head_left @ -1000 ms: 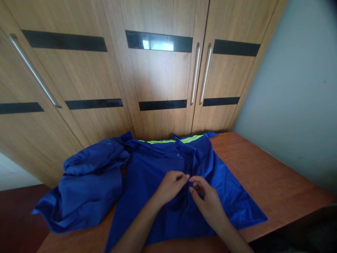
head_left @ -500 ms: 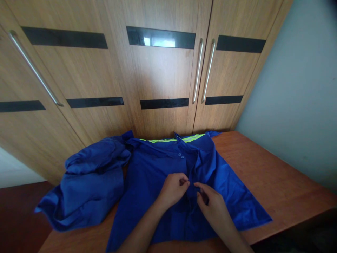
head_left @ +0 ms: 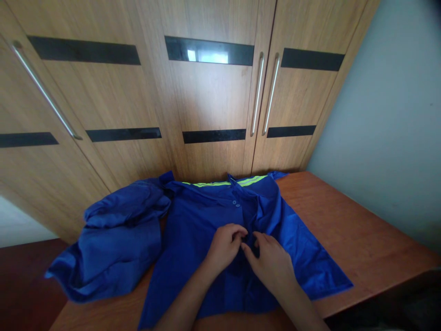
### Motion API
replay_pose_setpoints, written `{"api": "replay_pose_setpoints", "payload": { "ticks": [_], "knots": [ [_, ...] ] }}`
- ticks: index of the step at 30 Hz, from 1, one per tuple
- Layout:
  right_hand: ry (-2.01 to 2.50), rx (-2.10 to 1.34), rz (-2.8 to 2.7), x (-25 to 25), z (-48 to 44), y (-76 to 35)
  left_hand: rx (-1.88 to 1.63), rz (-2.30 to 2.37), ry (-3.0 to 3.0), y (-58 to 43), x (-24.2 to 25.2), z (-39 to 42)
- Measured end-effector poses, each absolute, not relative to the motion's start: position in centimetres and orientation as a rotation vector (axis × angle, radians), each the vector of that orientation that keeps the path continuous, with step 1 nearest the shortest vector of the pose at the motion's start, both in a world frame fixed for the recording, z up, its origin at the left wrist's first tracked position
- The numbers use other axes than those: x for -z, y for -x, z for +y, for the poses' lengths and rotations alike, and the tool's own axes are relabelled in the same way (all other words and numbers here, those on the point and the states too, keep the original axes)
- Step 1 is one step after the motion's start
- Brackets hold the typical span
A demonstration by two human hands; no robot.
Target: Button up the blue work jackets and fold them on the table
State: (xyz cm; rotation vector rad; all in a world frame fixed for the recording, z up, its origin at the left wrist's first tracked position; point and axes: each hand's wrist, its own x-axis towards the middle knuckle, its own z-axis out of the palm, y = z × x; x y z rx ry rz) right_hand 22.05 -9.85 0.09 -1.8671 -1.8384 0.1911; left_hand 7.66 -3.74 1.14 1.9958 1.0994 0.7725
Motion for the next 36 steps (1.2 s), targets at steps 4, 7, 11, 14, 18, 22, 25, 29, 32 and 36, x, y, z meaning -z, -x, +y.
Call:
{"api": "replay_pose_setpoints", "payload": {
  "ticks": [4, 7, 11, 14, 18, 22, 25, 29, 32, 36],
  "knots": [
    [1.973, -0.134, -1.844, 0.4, -9.9, -21.6, -0.611, 1.309, -2.232, -7.4, -1.0, -3.8],
    [1.947, -0.115, -1.816, 1.1, -10.1, -21.6, -0.458, 1.329, -2.288, -7.7, -0.5, -3.9],
    [1.907, -0.281, -1.605, 2.2, -10.3, -22.3, -0.520, 1.280, -2.280, -7.9, 0.2, -3.8],
    [1.784, -0.405, -1.520, 2.5, -10.3, -23.0, -0.654, 1.244, -2.164, -7.8, 0.2, -3.5],
    [1.599, -0.484, -1.448, 2.1, -9.6, -23.3, -0.872, 1.148, -1.819, -7.6, -0.4, -3.3],
    [1.539, -0.498, -1.429, 1.0, -9.0, -23.1, -0.983, 1.026, -1.536, -7.7, -1.2, -3.3],
    [1.532, -0.462, -1.475, 0.1, -8.9, -22.9, -1.004, 1.003, -1.467, -7.9, -1.4, -3.5],
    [1.529, -0.415, -1.511, -0.6, -9.0, -22.9, -0.991, 1.030, -1.608, -8.0, -1.4, -3.8],
    [1.509, -0.425, -1.572, -0.5, -9.1, -23.0, -0.975, 1.049, -1.757, -7.9, -1.3, -4.0],
    [1.518, -0.412, -1.664, -0.1, -9.0, -22.9, -0.979, 1.074, -1.871, -7.9, -1.3, -4.3]
  ]
}}
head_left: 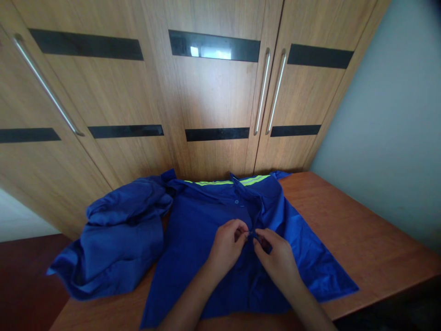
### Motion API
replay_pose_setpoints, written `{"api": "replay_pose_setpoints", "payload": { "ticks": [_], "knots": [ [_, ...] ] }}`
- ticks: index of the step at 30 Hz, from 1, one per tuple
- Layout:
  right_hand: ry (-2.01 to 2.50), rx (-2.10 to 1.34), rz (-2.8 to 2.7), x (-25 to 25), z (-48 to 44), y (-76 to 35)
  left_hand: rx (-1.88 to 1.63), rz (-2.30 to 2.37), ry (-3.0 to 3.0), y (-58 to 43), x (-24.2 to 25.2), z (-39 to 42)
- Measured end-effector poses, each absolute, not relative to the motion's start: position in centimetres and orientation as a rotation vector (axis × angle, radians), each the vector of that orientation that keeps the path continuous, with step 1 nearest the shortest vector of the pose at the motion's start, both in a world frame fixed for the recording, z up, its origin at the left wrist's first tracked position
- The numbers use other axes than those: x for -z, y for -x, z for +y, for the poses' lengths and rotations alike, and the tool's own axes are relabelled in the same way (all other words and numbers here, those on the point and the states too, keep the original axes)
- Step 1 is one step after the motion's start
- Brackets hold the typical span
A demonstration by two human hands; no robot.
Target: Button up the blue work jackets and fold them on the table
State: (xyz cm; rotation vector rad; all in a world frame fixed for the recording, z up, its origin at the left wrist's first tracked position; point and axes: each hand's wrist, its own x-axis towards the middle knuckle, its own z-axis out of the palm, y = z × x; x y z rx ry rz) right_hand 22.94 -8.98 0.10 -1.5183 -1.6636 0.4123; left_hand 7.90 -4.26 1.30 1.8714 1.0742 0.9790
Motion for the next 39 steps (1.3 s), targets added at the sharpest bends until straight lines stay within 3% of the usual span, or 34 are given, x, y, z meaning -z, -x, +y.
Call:
{"api": "replay_pose_setpoints", "payload": {
  "ticks": [13, 21, 29, 39],
  "knots": [
    [1.649, -0.485, -1.835, -0.3, -9.2, -22.3, -0.996, 1.154, -2.098, -8.1, -1.1, -4.4],
    [1.714, -0.477, -1.877, -0.4, -9.6, -21.1, -1.046, 1.156, -1.934, -8.5, -1.0, -4.7],
    [1.465, -0.814, -1.748, -1.6, -10.0, -21.8, -1.056, 1.174, -1.663, -8.6, -0.1, -4.0],
    [1.659, -0.342, -1.877, -1.6, -7.8, -23.0, -1.106, 1.133, -1.487, -8.5, -1.0, -4.3]
  ]
}}
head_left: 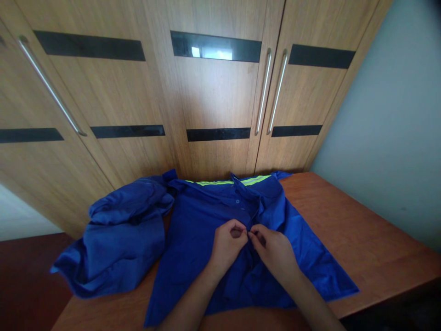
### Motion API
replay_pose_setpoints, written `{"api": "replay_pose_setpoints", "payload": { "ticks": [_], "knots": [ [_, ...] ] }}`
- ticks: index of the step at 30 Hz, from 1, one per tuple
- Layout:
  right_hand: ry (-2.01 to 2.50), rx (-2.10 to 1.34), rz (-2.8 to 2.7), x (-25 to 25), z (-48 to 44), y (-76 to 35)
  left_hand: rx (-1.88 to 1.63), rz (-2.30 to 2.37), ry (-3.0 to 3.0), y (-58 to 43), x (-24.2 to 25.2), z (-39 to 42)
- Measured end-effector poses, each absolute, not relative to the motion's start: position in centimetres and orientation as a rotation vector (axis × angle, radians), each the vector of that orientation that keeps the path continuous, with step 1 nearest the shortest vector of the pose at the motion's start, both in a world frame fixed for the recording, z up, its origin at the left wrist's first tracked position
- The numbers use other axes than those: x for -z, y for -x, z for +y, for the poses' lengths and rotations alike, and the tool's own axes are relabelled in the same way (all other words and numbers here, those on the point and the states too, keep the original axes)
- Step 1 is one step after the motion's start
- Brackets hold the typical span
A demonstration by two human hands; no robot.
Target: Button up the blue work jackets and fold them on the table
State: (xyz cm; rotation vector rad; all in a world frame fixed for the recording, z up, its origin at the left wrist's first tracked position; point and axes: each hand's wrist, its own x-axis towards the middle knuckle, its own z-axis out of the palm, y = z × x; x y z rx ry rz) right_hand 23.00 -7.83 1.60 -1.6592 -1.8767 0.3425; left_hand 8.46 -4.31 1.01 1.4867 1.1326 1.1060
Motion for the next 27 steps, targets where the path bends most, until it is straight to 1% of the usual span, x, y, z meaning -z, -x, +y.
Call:
{"api": "replay_pose_setpoints", "payload": {
  "ticks": [5, 7, 9, 14, 17, 19, 22, 24, 27],
  "knots": [
    [1.647, -0.165, -1.966, -2.0, -7.7, -23.0, -1.134, 1.089, -1.390, -8.5, -0.8, -4.2],
    [1.604, -0.149, -1.917, -2.0, -7.6, -22.9, -1.150, 1.054, -1.320, -8.6, -0.7, -4.0],
    [1.549, -0.254, -1.789, -2.0, -7.4, -22.7, -1.165, 1.022, -1.251, -8.7, -0.6, -4.0],
    [1.389, -0.794, -1.399, -1.7, -6.4, -22.1, -1.189, 1.001, -1.278, -8.7, -0.8, -4.1],
    [1.376, -0.927, -1.430, -1.5, -6.1, -22.6, -1.184, 1.072, -1.410, -8.5, -0.8, -4.1],
    [1.460, -0.841, -1.590, -1.6, -6.1, -23.2, -1.124, 1.101, -1.507, -8.3, -0.6, -4.0],
    [1.691, -0.527, -1.823, -1.9, -6.2, -24.1, -0.948, 1.087, -1.681, -8.3, -0.3, -4.2],
    [1.815, -0.361, -1.859, -1.9, -6.0, -24.3, -0.831, 1.077, -1.802, -8.3, -0.2, -4.5],
    [1.970, -0.269, -1.818, -1.8, -5.0, -24.2, -0.686, 1.061, -1.937, -8.4, -0.2, -5.1]
  ]
}}
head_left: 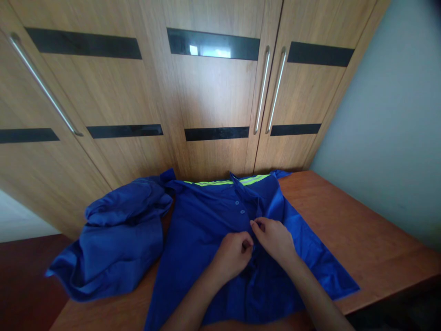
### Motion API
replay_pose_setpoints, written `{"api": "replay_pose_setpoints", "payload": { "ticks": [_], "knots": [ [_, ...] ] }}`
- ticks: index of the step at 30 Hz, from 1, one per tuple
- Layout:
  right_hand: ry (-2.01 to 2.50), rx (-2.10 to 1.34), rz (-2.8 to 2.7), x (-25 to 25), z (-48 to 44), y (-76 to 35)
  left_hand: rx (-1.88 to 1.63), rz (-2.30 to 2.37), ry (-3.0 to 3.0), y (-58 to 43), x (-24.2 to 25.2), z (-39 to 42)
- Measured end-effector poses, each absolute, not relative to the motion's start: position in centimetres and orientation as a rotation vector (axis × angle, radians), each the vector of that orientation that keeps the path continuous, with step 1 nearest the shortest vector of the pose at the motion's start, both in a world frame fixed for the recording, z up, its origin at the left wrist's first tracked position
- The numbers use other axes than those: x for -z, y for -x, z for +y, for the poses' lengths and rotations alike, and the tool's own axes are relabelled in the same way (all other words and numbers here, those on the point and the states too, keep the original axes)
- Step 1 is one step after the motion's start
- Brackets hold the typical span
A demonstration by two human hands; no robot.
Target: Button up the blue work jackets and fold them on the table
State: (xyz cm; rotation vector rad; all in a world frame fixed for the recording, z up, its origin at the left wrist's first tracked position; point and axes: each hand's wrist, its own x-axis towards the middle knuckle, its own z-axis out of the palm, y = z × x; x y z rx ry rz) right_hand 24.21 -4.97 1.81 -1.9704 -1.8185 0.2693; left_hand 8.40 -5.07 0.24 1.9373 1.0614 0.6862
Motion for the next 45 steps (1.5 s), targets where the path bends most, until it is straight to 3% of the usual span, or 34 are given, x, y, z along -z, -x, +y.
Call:
{"api": "replay_pose_setpoints", "payload": {
  "ticks": [6, 14, 19, 28, 33, 37, 45],
  "knots": [
    [2.260, -0.160, -1.849, -1.8, -2.9, -23.7, -0.535, 1.052, -2.054, -8.0, -1.0, -5.4],
    [2.205, 0.011, -2.015, -1.5, -4.0, -23.7, -0.580, 1.096, -2.110, -7.8, -1.7, -5.0],
    [2.081, -0.180, -1.852, -0.3, -3.4, -25.6, -0.521, 1.146, -2.083, -8.3, -1.5, -5.4],
    [1.244, -0.998, -1.070, 0.0, -3.1, -26.4, -0.616, 1.117, -1.986, -7.7, -2.5, -4.6],
    [1.106, -1.006, -1.147, -1.3, -3.8, -25.5, -0.881, 1.204, -2.074, -9.4, -4.0, -3.4],
    [1.106, -0.980, -1.200, -1.5, -4.0, -25.3, -0.880, 1.196, -2.122, -10.8, -3.6, -2.4],
    [1.164, -0.842, -1.177, 0.2, -3.8, -27.2, -0.866, 1.170, -1.553, -10.0, -1.3, -0.7]
  ]
}}
